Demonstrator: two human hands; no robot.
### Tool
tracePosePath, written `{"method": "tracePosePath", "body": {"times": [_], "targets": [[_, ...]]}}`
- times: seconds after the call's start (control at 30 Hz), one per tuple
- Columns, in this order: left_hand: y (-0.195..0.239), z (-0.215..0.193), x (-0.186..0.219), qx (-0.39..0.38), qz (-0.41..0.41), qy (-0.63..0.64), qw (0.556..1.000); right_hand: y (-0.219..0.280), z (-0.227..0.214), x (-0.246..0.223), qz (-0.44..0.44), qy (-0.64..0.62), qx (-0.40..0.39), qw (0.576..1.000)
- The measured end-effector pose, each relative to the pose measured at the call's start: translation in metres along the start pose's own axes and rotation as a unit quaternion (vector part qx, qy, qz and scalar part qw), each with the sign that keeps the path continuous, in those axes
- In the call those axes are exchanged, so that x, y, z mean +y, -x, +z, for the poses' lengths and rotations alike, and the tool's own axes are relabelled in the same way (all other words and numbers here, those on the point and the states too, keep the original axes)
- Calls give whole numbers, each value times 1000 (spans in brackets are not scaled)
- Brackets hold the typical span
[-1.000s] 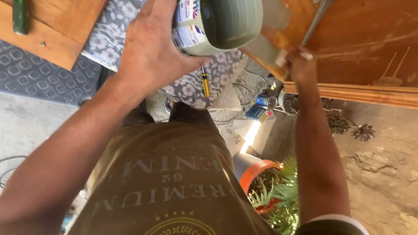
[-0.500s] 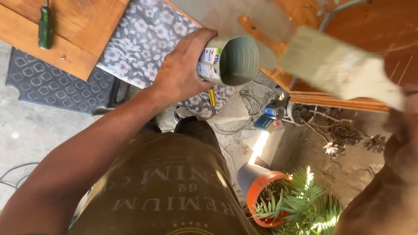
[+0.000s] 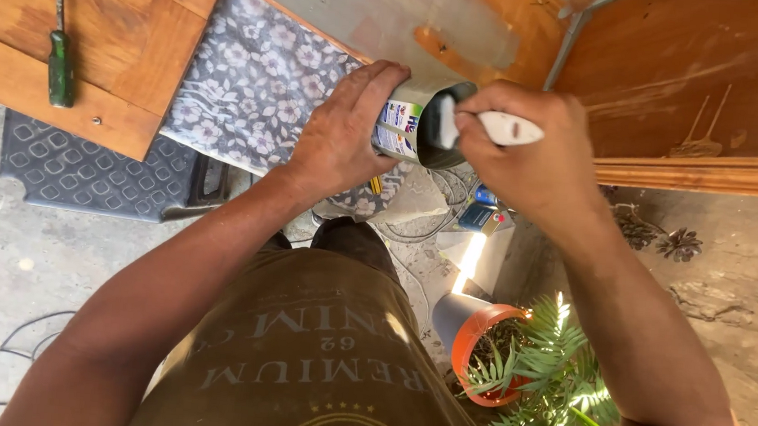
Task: The person paints the interior of a wooden cabinet with light green paint using a brush. They hold a paint can in one hand and repeatedly dip the brush to apply the paint to the cabinet's back and side walls.
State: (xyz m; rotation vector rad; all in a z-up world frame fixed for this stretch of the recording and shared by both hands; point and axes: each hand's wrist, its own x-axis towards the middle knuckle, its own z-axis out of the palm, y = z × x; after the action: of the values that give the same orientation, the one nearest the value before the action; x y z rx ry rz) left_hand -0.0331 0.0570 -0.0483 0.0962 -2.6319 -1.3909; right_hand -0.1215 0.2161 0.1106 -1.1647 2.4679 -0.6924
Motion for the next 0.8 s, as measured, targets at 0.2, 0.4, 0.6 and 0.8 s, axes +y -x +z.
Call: {"method": "tracePosePath", "body": {"times": [0.2, 0.4, 0.6, 0.8], "targets": [[-9, 13, -7, -9, -4, -22, 1000, 3, -37, -9, 32, 128, 41, 990], [-21, 32, -10, 10, 17, -16, 1000, 3, -56, -8, 44, 147, 14, 988], [-36, 52, -16, 15, -5, 1, 1000, 9, -64, 9, 105, -41, -21, 993], [-48, 53, -9, -16, -31, 24, 999, 16, -51, 42, 83, -52, 66, 993]]}}
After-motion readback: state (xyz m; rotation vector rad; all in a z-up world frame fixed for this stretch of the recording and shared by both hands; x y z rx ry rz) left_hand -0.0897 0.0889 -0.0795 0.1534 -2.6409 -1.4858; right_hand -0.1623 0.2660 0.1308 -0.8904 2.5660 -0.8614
